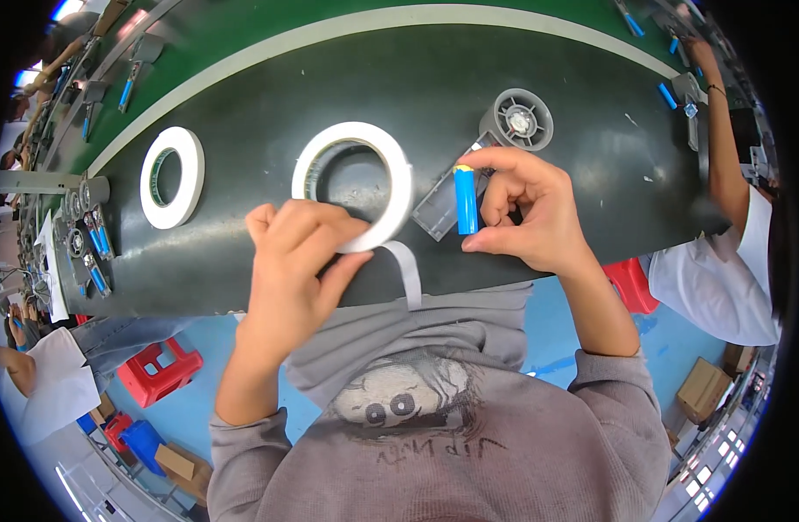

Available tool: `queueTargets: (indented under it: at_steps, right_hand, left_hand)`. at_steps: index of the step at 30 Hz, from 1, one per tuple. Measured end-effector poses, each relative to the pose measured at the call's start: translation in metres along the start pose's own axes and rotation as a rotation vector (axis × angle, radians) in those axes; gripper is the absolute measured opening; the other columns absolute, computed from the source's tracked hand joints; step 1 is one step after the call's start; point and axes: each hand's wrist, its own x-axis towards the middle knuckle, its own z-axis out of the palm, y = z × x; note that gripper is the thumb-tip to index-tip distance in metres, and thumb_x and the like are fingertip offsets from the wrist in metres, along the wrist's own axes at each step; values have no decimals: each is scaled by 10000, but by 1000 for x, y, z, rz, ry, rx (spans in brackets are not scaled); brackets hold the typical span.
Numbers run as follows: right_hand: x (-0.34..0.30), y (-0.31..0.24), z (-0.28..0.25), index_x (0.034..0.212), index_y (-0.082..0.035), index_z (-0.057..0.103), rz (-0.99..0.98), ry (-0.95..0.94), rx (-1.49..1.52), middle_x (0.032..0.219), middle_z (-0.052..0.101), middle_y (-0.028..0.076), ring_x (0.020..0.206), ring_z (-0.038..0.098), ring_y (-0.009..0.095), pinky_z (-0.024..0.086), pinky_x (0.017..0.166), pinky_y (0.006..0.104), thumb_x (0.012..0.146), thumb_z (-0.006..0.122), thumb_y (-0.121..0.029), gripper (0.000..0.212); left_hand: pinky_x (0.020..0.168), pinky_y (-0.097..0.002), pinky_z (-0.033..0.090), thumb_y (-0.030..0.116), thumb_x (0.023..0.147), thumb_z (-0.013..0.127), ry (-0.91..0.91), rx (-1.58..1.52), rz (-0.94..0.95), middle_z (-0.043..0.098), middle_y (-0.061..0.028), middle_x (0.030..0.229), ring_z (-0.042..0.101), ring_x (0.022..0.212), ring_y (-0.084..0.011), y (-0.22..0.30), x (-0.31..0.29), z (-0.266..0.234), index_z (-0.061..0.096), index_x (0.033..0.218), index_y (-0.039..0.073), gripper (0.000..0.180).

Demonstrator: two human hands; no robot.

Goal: The person assembles portable fans by applying tape to batteries, fitting the batteries into the fan casings, and placing the assembled fan components onto a conveyor belt.

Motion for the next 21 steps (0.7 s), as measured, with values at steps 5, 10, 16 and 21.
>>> queueTargets:
  at_steps: [5,10,16,21]
  right_hand:
    - [2,2,-1,1333,6,646,15,8,42,687,580,-46,621,482,4,354,564,190,650,950,10,748]
    - [0,3,-2,1345,18,647,-24,42,23,698,601,-38,635,511,16,377,581,186,677,909,46,719]
    - [-1,9,4,1337,51,638,-21,45,97,695,635,-26,634,553,23,411,592,182,710,866,78,667]
    - [10,9,35,1333,57,628,-163,151,-99,696,654,-11,606,569,25,426,579,179,725,863,77,652]
  left_hand:
    - [894,-380,357,101,738,856,-14,-60,51,684,-43,960,633,883,-230,9,8,15,752,1009,75,291]
    - [854,-367,388,100,726,864,100,-131,75,688,-45,928,634,863,-235,10,10,32,754,997,71,294]
    - [829,-368,394,98,723,868,106,-131,72,694,-48,917,636,835,-231,19,7,32,750,984,61,289]
    - [787,-372,376,79,727,858,147,-9,78,685,-44,897,620,793,-222,26,-7,19,742,1003,46,301]
